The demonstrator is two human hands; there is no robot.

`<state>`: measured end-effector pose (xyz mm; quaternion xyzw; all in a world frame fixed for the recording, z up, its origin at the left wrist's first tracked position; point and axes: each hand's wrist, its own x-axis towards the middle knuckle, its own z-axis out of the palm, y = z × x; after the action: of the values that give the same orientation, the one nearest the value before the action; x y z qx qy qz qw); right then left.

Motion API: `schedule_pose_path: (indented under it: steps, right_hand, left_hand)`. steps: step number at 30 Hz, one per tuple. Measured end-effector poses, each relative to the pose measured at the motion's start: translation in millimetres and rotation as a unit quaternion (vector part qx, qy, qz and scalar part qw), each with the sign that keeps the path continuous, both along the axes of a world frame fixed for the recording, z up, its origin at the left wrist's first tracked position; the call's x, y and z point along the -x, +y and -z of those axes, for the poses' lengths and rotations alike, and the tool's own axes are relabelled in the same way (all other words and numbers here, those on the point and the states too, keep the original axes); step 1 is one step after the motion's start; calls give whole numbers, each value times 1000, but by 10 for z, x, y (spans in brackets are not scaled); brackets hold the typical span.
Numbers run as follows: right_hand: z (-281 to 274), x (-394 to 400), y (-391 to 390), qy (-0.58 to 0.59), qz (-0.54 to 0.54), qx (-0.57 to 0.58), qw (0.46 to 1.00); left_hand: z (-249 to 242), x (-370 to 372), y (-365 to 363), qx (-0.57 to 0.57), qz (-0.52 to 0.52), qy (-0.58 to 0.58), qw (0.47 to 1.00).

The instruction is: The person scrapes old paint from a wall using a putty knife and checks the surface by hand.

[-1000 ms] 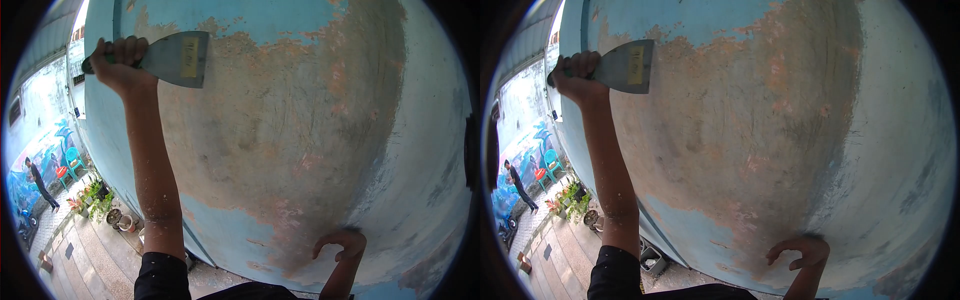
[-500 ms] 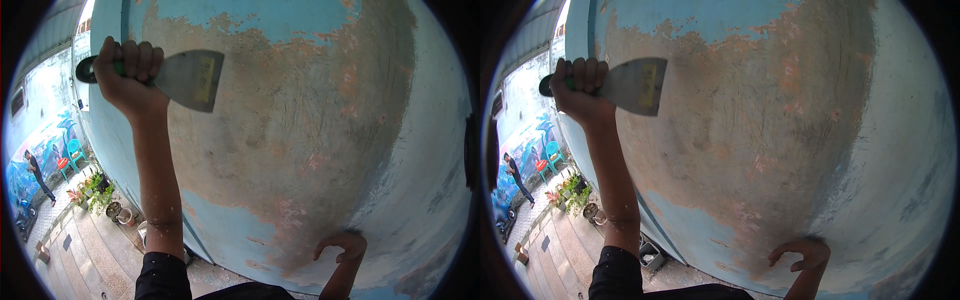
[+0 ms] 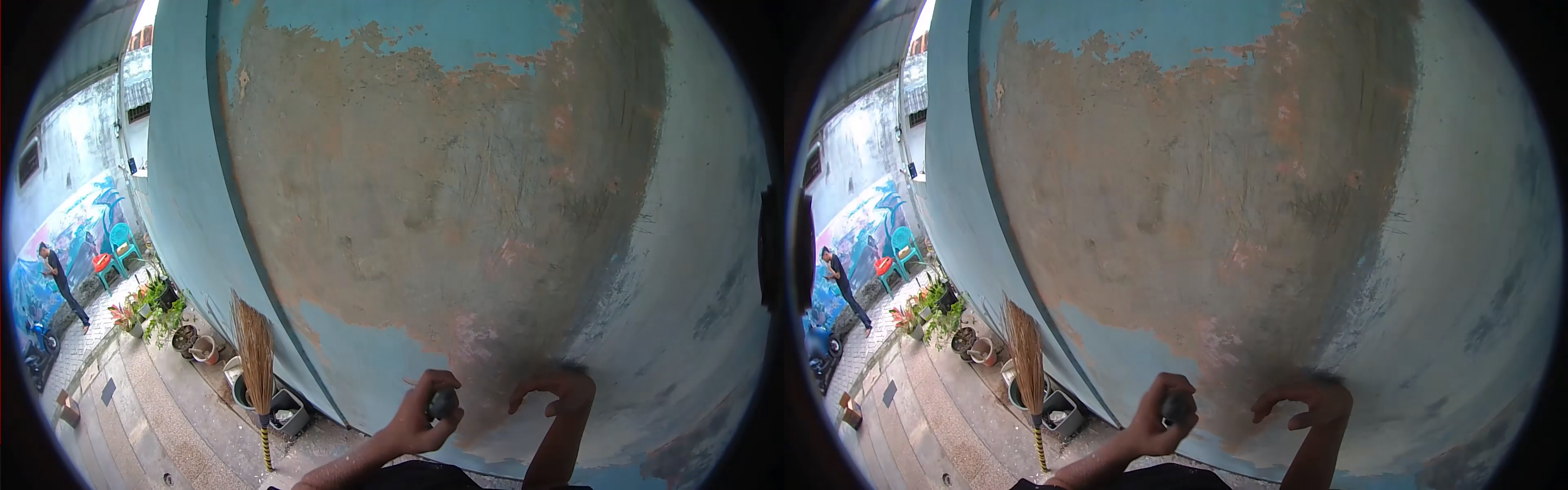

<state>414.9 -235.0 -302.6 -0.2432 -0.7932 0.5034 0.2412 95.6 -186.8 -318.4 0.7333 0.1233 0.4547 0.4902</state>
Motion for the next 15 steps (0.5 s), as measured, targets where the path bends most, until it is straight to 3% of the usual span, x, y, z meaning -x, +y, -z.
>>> schedule_pose_path:
  steps: [2,4,5,6,7,8,9,11,13,15]
  right_hand:
    - [7,80,-89,20,49,31,998]
    - [-26,323,-168,40,97,57,993]
    - [-75,580,-200,71,131,15,989]
    - [-95,829,-213,103,164,-25,981]
    - [-94,1045,-202,83,175,-97,976]
    - [-90,1228,-191,62,185,-170,966]
    - [-59,1365,-179,62,187,-171,965]
    - [18,1557,-148,178,239,-62,953]
    - [-81,1563,-123,229,232,-94,941]
    - [-377,1480,-68,173,226,-219,933]
  left_hand:
    - [120,-38,-178,49,19,31,998]
    - [230,-108,-283,-24,-19,-12,999]
    - [249,-135,-282,-26,-20,-12,999]
    - [278,-156,-281,-113,-65,16,991]
    - [293,-170,-295,-200,-109,44,973]
    - [244,-170,-320,-200,-108,43,973]
    - [142,-158,-333,-188,-92,78,975]
    - [-4,-140,-292,-179,-72,112,975]
    - [-94,-120,-238,-279,-129,96,947]
    - [-237,-68,-279,-269,-122,41,955]
